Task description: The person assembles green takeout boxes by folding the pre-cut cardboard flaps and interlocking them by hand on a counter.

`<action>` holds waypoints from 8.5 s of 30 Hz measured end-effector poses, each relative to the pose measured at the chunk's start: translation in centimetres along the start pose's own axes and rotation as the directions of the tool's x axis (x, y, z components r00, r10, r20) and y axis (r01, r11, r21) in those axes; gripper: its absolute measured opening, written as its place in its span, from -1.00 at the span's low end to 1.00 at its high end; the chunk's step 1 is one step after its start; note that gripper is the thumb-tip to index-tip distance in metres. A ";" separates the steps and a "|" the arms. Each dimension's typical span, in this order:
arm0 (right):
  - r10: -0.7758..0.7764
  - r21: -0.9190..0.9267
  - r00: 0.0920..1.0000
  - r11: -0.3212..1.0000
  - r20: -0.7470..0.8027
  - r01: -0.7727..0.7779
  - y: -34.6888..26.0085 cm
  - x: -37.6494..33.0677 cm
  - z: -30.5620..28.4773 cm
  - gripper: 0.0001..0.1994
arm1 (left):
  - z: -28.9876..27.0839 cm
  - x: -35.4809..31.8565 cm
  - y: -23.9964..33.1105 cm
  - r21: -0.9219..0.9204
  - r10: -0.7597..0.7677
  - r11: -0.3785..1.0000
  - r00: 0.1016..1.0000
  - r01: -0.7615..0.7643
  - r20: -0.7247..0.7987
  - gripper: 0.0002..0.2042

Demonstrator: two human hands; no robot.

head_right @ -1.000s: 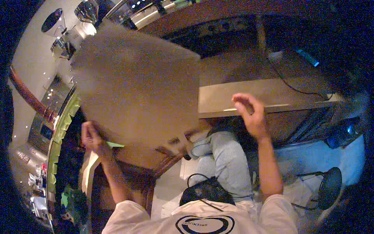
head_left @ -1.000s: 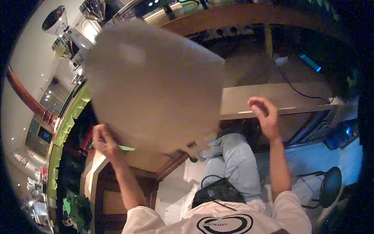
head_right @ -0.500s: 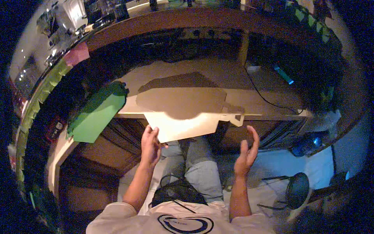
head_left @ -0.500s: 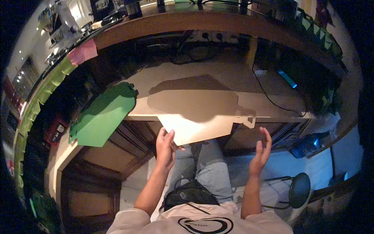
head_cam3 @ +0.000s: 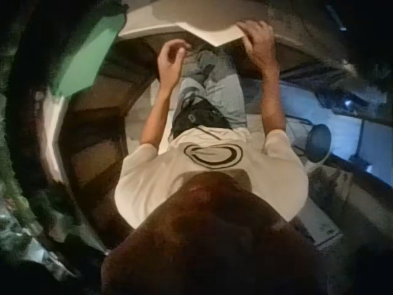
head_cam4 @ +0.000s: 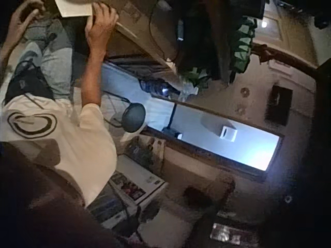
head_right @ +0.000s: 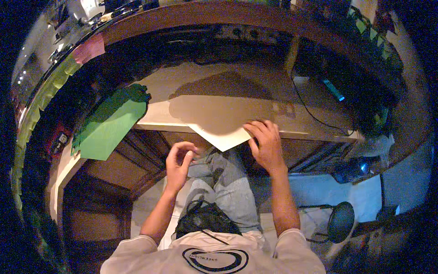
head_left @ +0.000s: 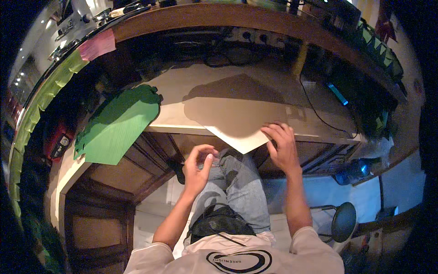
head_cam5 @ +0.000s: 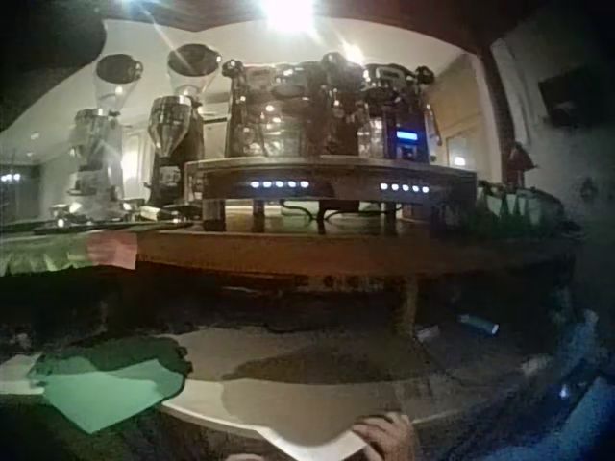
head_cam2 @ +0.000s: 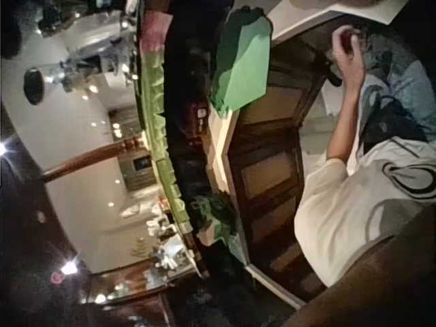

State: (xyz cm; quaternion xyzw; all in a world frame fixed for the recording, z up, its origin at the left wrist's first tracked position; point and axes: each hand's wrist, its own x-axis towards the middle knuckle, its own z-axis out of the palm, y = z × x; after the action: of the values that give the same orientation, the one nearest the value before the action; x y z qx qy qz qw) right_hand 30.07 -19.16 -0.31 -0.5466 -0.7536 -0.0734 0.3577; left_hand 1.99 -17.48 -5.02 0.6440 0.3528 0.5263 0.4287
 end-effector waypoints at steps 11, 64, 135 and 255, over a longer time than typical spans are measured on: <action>-0.048 0.053 0.997 0.998 0.054 0.045 1.0 0.7 -1.3 -0.66 | -2.3 9.0 1.8 0.615 0.442 0.467 0.770 -0.635 0.460 -0.72; 0.395 -0.004 0.918 0.919 0.042 -0.395 -3.2 -0.6 6.9 -0.23 | 3.4 5.9 0.3 0.861 0.250 0.383 0.935 -0.335 0.253 -0.26; 0.540 0.056 0.841 0.841 -0.016 -0.539 0.2 -2.3 3.0 -0.35 | 12.9 6.7 1.6 0.796 0.208 0.295 0.848 -0.529 0.487 -0.27; 0.572 0.290 0.810 0.803 -0.127 -0.521 0.7 -4.2 5.2 -0.27 | 4.4 3.0 -0.3 0.908 0.261 0.380 0.962 -0.177 0.079 -0.28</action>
State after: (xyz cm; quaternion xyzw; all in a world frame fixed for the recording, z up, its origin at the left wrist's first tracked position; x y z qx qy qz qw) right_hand 28.94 -19.49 -6.96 -0.6828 -0.5244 0.0689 0.5040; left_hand 6.86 -15.45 -4.52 0.7925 0.5089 0.3274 -0.0760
